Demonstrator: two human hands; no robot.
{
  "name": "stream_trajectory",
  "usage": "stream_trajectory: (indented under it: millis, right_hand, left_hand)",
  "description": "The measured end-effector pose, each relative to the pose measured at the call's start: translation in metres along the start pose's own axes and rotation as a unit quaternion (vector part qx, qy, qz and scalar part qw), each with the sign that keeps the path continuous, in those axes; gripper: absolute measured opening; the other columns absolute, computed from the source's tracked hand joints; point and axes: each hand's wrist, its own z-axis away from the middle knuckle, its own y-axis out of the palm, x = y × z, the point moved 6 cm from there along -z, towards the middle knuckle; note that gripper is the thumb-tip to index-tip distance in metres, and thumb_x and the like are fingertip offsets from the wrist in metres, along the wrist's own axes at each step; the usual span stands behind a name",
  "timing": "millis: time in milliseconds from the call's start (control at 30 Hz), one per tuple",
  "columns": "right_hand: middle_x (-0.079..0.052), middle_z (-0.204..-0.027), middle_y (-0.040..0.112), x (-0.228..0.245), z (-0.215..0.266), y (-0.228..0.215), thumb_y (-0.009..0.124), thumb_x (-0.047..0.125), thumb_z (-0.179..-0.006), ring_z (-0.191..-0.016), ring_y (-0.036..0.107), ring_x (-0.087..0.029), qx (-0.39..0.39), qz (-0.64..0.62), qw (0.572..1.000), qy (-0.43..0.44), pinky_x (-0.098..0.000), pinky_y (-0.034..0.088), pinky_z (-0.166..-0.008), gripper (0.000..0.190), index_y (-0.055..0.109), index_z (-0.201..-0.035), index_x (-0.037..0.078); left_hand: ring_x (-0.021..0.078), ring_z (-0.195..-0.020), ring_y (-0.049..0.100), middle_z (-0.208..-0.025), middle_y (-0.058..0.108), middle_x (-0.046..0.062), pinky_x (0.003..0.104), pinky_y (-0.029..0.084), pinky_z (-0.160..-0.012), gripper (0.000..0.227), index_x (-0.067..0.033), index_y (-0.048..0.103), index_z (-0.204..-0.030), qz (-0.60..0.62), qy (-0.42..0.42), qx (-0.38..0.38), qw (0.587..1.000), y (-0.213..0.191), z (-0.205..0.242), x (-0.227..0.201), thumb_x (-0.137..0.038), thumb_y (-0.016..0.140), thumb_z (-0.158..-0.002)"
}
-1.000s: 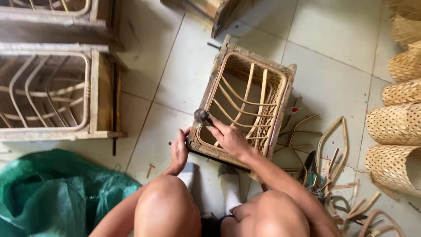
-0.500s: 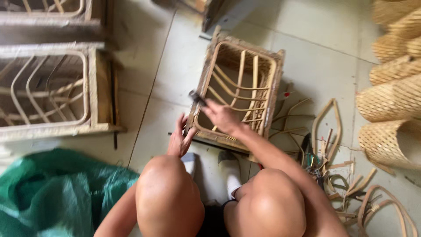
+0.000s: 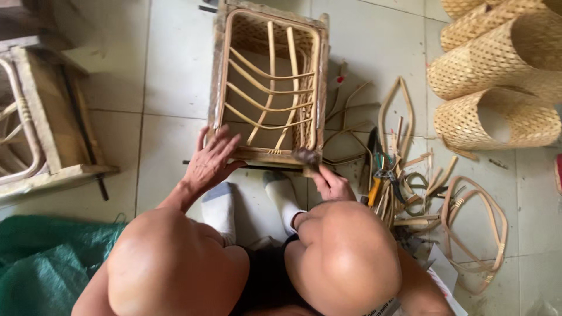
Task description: The person applies glue to the joints of a rectangular bamboo basket frame and uses pliers to press and adjust the bamboo strips into place. The person works on the frame while sitting on the floor, repeatedly applying adhesive and securing the structure.
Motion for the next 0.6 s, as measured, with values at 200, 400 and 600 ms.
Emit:
stream_trajectory:
  millis: [200, 400, 600]
  right_hand:
    - [-0.008, -0.144, 0.054, -0.04, 0.021, -0.015, 0.038, 0.032, -0.106, -0.138, 0.047, -0.016, -0.137, -0.251, 0.941, 0.179, -0.0307, 0.027, -0.124, 0.052, 0.042, -0.147, 0.001]
    - [-0.001, -0.059, 0.058, -0.12, -0.032, -0.083, 0.057, 0.024, -0.106, -0.044, 0.049, -0.007, -0.106, 0.177, 0.972, 0.11, -0.0269, 0.039, -0.039, 0.025, 0.066, -0.103, 0.0]
    - [-0.003, -0.059, 0.059, -0.144, -0.052, -0.088, 0.052, 0.025, -0.107, -0.041, 0.05, -0.01, -0.074, 0.166, 0.967, 0.178, -0.0284, 0.039, -0.036, 0.031, 0.068, -0.113, -0.001]
  left_hand:
    - [0.0279, -0.108, 0.059, -0.099, 0.063, 0.008, 0.052, 0.035, -0.113, 0.05, -0.0084, 0.063, -0.121, 0.028, 0.011, -0.001, 1.0, -0.003, -0.012, -0.009, -0.032, 0.082, -0.081]
    - [0.0251, -0.102, 0.061, -0.096, 0.064, 0.006, 0.049, 0.036, -0.11, 0.049, -0.0078, 0.066, -0.118, 0.031, -0.013, -0.013, 0.999, -0.009, -0.011, -0.014, -0.03, 0.083, -0.078]
    - [0.0268, -0.1, 0.062, -0.096, 0.066, 0.008, 0.049, 0.035, -0.112, 0.051, -0.0068, 0.066, -0.12, 0.023, -0.039, -0.026, 0.999, -0.011, -0.016, -0.026, -0.032, 0.083, -0.08]
